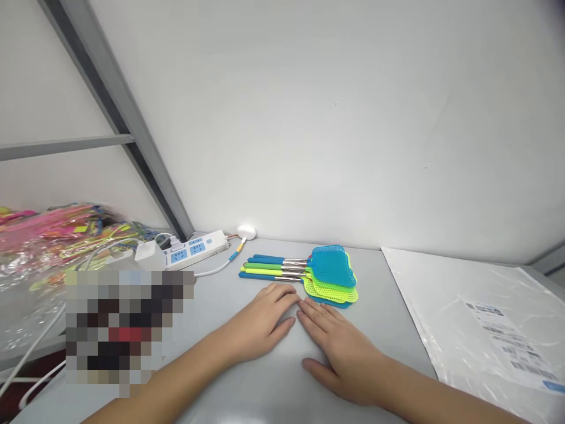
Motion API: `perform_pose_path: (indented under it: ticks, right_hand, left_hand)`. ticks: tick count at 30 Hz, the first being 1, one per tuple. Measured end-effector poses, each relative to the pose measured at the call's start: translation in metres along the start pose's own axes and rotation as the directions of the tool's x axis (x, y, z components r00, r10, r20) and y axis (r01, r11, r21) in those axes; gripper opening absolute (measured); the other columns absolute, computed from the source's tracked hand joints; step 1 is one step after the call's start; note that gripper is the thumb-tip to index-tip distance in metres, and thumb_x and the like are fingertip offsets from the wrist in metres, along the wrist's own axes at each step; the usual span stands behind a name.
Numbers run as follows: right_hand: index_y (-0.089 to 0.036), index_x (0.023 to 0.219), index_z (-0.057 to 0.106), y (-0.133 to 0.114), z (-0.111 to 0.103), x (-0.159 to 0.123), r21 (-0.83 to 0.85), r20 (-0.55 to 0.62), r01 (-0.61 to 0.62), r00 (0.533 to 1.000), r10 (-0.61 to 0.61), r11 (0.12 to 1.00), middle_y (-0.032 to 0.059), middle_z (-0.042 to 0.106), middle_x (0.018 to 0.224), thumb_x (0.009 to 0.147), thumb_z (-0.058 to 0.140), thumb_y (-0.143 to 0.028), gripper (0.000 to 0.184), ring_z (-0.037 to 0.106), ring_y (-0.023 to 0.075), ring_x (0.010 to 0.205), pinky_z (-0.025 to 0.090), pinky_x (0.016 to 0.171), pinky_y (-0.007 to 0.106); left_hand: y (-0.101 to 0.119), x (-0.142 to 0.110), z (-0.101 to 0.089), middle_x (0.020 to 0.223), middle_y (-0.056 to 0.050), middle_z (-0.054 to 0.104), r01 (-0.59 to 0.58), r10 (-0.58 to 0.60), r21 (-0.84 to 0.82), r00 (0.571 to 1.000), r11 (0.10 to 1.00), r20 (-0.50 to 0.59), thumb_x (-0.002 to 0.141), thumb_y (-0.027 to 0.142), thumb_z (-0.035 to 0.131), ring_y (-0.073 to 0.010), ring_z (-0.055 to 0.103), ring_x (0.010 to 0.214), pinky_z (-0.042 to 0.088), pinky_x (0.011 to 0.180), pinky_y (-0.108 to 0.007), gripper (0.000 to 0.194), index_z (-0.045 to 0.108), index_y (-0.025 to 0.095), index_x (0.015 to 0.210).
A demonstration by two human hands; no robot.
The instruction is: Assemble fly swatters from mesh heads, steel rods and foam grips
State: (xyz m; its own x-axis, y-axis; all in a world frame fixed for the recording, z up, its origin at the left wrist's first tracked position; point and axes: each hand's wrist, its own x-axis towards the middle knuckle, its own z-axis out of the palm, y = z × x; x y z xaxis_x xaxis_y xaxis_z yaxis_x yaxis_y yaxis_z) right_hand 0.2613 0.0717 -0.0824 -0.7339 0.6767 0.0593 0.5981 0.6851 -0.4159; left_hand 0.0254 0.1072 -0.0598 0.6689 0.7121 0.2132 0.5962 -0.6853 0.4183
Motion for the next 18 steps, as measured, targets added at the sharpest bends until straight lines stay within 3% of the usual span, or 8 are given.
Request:
perform_pose_path:
  ticks: [5,8,11,14,18]
  right_hand:
    - [-0.017,0.155,0.025,0.0023,-0.0025,-0.0016,-0.01,-0.036,0.05,0.998,-0.05,0.999,0.0133,0.024,0.16,0.093,0.053,-0.039,0.072,0.021,0.0304,0.148,0.027,0.118,0.053]
    - [-0.018,0.145,0.046,0.0044,-0.0008,-0.0023,-0.023,-0.183,0.052,0.982,-0.055,0.998,0.0142,0.048,0.148,0.094,0.052,-0.029,0.052,0.043,0.0277,0.138,0.038,0.112,0.048]
    - [-0.019,0.123,0.062,0.0077,0.0006,-0.0031,-0.015,-0.341,0.036,0.939,-0.039,0.999,0.0124,0.068,0.12,0.094,0.049,-0.019,0.032,0.062,0.0231,0.113,0.051,0.097,0.04]
    - [-0.02,0.109,0.064,0.0085,-0.0005,-0.0044,0.005,-0.364,0.031,0.931,-0.027,0.999,0.0092,0.07,0.101,0.093,0.048,-0.015,0.023,0.065,0.0208,0.097,0.053,0.084,0.036]
    - [-0.021,0.108,0.062,0.0051,-0.0045,-0.0053,0.006,-0.321,0.022,0.947,-0.019,1.0,0.0079,0.068,0.099,0.092,0.049,-0.014,0.021,0.062,0.0212,0.1,0.051,0.085,0.037]
  left_hand:
    - [-0.0016,-0.0022,0.0004,0.136,-0.007,0.052,0.013,-0.013,-0.003,1.0,1.0,0.016,0.094,0.025,0.052,-0.0235,0.046,0.127,0.04,0.109,-0.043,0.041,0.049,0.027,0.135]
    - [-0.0044,-0.0047,0.0009,0.138,-0.007,0.05,0.023,-0.023,-0.013,1.0,1.0,0.021,0.093,0.026,0.053,-0.0243,0.045,0.128,0.041,0.109,-0.044,0.043,0.047,0.027,0.136]
    - [-0.0071,-0.0051,0.0011,0.137,-0.007,0.051,0.011,-0.011,0.003,0.999,1.0,0.046,0.094,0.026,0.052,-0.0256,0.047,0.125,0.042,0.107,-0.046,0.036,0.053,0.027,0.129]
    - [-0.0083,-0.0044,0.0016,0.138,-0.008,0.051,0.022,-0.023,0.027,0.998,0.999,0.064,0.094,0.027,0.052,-0.0268,0.047,0.124,0.042,0.105,-0.047,0.033,0.055,0.026,0.127]
    - [-0.008,-0.004,0.0003,0.137,-0.008,0.051,0.009,-0.012,0.041,0.998,0.999,0.068,0.093,0.025,0.053,-0.0274,0.048,0.122,0.043,0.103,-0.047,0.032,0.056,0.026,0.125]
